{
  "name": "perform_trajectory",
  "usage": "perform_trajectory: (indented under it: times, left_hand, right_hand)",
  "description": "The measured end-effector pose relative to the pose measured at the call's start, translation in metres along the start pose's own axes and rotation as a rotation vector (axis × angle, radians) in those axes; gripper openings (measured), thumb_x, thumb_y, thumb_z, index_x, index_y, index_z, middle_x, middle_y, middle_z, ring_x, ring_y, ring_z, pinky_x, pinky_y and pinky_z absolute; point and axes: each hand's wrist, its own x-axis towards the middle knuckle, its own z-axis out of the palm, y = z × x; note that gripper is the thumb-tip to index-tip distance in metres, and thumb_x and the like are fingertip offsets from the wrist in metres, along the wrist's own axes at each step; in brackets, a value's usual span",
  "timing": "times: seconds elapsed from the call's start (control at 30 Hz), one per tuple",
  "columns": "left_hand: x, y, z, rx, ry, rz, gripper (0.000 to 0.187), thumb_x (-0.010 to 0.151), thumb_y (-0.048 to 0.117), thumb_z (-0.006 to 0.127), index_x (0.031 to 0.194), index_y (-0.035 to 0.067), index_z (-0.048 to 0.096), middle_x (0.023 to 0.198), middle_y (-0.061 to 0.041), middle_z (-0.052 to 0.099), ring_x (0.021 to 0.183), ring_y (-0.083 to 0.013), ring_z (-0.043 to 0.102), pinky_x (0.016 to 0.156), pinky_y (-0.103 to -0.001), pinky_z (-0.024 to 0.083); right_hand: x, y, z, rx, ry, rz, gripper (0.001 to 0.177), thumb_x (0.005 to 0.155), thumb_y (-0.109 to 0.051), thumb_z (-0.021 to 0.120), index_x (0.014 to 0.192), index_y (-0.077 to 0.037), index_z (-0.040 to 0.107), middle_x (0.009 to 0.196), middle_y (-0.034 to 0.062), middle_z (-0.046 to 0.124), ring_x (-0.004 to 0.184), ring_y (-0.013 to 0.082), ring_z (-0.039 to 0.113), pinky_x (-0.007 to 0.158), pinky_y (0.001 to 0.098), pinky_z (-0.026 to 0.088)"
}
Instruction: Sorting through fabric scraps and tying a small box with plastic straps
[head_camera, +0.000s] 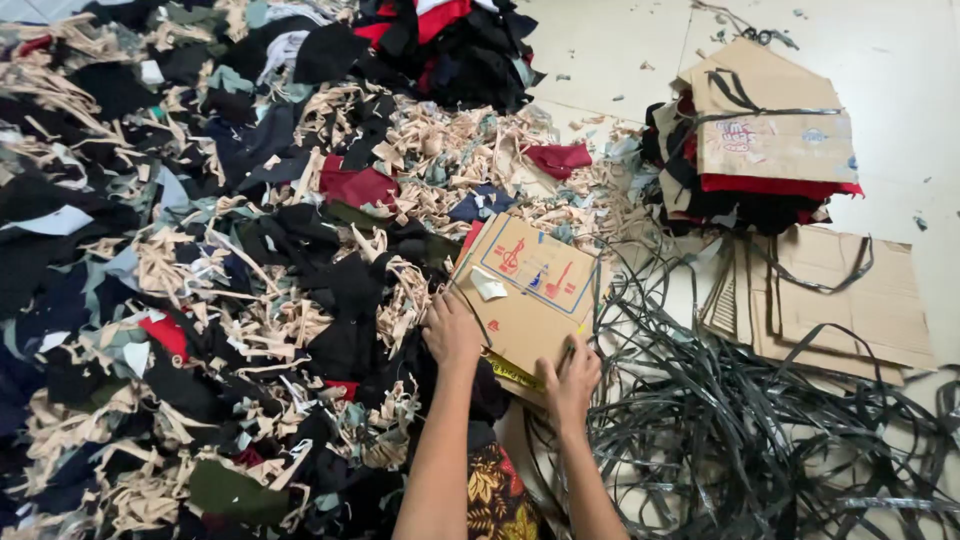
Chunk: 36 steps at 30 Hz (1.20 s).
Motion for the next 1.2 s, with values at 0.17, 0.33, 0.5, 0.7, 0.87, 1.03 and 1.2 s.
perform_trajectory:
  times: [0.17, 0.33, 0.5, 0.7, 0.87, 1.03, 1.2]
  left_hand:
    - [-0.022, 0.026, -0.026, 0.074, 0.174, 0.025, 0.037, 0.096, 0.017, 0.045, 0.126, 0.002, 0.059, 0.118, -0.016, 0.06, 0.104, -0.0346, 0.059, 0.068, -0.048, 0.054]
    - [-0.036, 0.03, -0.134, -0.068, -0.272, -0.186, 0.053, 0.098, 0.034, 0.06, 0.143, 0.007, 0.048, 0.133, -0.016, 0.053, 0.122, -0.033, 0.052, 0.087, -0.045, 0.05]
    - [-0.056, -0.021, -0.179, -0.764, -0.447, -0.252, 0.05, 0.099, 0.036, 0.056, 0.14, 0.009, 0.054, 0.121, -0.018, 0.065, 0.109, -0.0391, 0.065, 0.081, -0.047, 0.054]
    - [-0.14, -0.051, -0.335, -0.53, -0.386, -0.23, 0.085, 0.083, 0.032, 0.038, 0.16, 0.004, 0.018, 0.06, -0.008, 0.076, 0.107, -0.0328, 0.07, 0.088, -0.043, 0.05]
    - [-0.175, -0.065, -0.432, -0.504, -0.337, -0.161, 0.085, 0.085, 0.025, 0.035, 0.165, 0.013, 0.009, 0.057, -0.009, 0.068, 0.078, -0.0388, 0.063, 0.068, -0.048, 0.043]
    - [-0.219, -0.11, -0.466, -0.455, -0.338, -0.338, 0.077, 0.084, 0.029, 0.03, 0.161, 0.026, 0.032, 0.064, -0.004, 0.074, 0.097, -0.037, 0.067, 0.078, -0.048, 0.046]
    - [-0.331, -0.187, -0.452, -0.675, 0.075, -0.344, 0.057, 0.096, 0.028, 0.042, 0.152, 0.024, 0.041, 0.141, -0.008, 0.065, 0.123, -0.0358, 0.063, 0.09, -0.041, 0.046]
  right_hand:
    - [0.007, 0.028, 0.013, -0.097, 0.092, -0.058, 0.073, 0.079, -0.025, 0.082, 0.145, -0.019, 0.052, 0.133, 0.0183, 0.047, 0.131, 0.0411, 0.05, 0.11, 0.0496, 0.04]
    - [0.0, -0.002, -0.035, 0.142, 0.068, -0.004, 0.062, 0.085, -0.005, 0.069, 0.144, -0.002, 0.051, 0.124, 0.0282, 0.055, 0.116, 0.0464, 0.061, 0.097, 0.0474, 0.053]
    - [-0.02, -0.024, -0.056, 0.944, -0.117, 0.297, 0.064, 0.097, -0.001, 0.058, 0.154, 0.004, 0.03, 0.126, 0.0164, 0.043, 0.118, 0.0291, 0.05, 0.1, 0.0431, 0.048]
    - [-0.082, -0.063, -0.076, 1.294, -0.671, 0.79, 0.035, 0.09, -0.009, 0.061, 0.125, -0.005, 0.061, 0.111, 0.0099, 0.071, 0.091, 0.0177, 0.069, 0.077, 0.0277, 0.057]
    - [-0.151, -0.108, -0.09, 1.432, -0.929, 1.165, 0.033, 0.091, -0.01, 0.057, 0.124, -0.004, 0.058, 0.097, 0.0092, 0.068, 0.074, 0.0151, 0.06, 0.053, 0.0195, 0.049]
    - [-0.189, -0.141, -0.085, 1.477, -1.146, 1.088, 0.024, 0.094, -0.008, 0.054, 0.118, -0.002, 0.055, 0.089, 0.009, 0.063, 0.062, 0.0093, 0.048, 0.049, 0.0204, 0.038]
    - [-0.24, -0.209, -0.11, 0.853, -1.195, 0.313, 0.064, 0.091, -0.023, 0.056, 0.152, -0.007, 0.041, 0.145, 0.0098, 0.057, 0.122, 0.0226, 0.058, 0.093, 0.0367, 0.05]
